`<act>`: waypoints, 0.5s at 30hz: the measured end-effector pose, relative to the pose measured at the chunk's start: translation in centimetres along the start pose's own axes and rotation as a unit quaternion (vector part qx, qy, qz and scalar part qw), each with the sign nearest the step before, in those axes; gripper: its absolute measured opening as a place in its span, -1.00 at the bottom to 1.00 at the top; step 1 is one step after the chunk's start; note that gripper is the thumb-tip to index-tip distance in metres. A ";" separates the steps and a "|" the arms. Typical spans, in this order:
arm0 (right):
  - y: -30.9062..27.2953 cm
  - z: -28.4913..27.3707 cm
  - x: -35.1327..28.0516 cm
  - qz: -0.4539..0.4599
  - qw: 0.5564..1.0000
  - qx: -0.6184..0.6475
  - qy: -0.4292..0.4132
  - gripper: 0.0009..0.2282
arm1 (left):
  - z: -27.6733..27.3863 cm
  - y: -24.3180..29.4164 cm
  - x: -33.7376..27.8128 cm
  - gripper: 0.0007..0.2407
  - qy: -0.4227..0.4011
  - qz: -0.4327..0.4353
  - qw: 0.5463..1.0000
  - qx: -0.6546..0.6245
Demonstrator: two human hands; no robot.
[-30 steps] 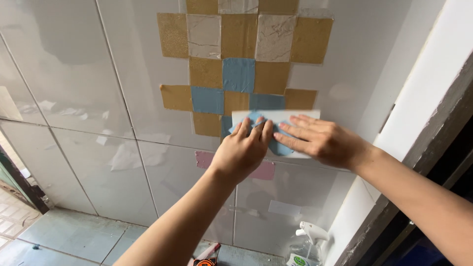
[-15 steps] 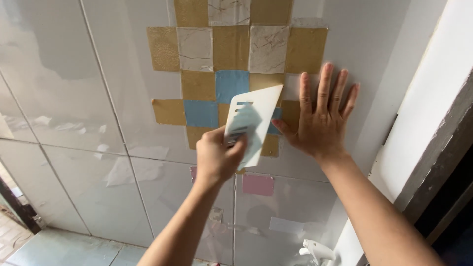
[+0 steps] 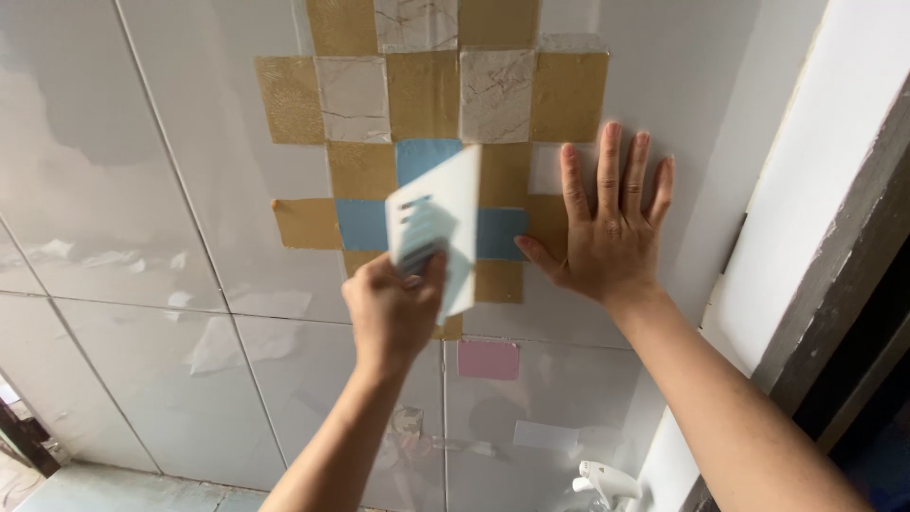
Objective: Applying decorative vinyl decals to a tiled wall using a squeegee and scissors.
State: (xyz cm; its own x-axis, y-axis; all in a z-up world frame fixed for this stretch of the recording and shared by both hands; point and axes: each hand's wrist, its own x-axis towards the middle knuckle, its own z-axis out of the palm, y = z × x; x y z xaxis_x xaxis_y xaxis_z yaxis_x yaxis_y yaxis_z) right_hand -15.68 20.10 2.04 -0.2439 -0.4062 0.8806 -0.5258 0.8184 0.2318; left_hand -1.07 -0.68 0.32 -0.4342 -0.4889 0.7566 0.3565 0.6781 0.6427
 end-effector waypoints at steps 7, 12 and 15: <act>0.1 0.6 -0.3 0.001 0.999 -0.028 0.025 -0.17 | 1.7 -0.8 0.2 -0.84 -0.014 0.065 0.997 0.033; 0.1 1.0 -0.2 -0.001 0.998 -0.036 0.054 -0.19 | -1.2 -1.1 1.2 -0.82 -0.013 0.044 0.998 0.038; -0.3 0.5 0.0 0.008 0.999 -0.015 0.045 -0.20 | -0.8 0.8 1.2 -0.82 -0.010 0.052 0.999 0.000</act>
State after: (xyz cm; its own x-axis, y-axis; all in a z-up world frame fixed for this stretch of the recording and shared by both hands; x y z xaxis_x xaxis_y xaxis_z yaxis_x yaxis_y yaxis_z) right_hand -15.96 19.68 1.75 -0.1771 -0.3565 0.9174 -0.4973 0.8368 0.2291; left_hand -0.66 -1.14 1.83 -0.4105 -0.4046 0.8172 0.4003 0.7253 0.5602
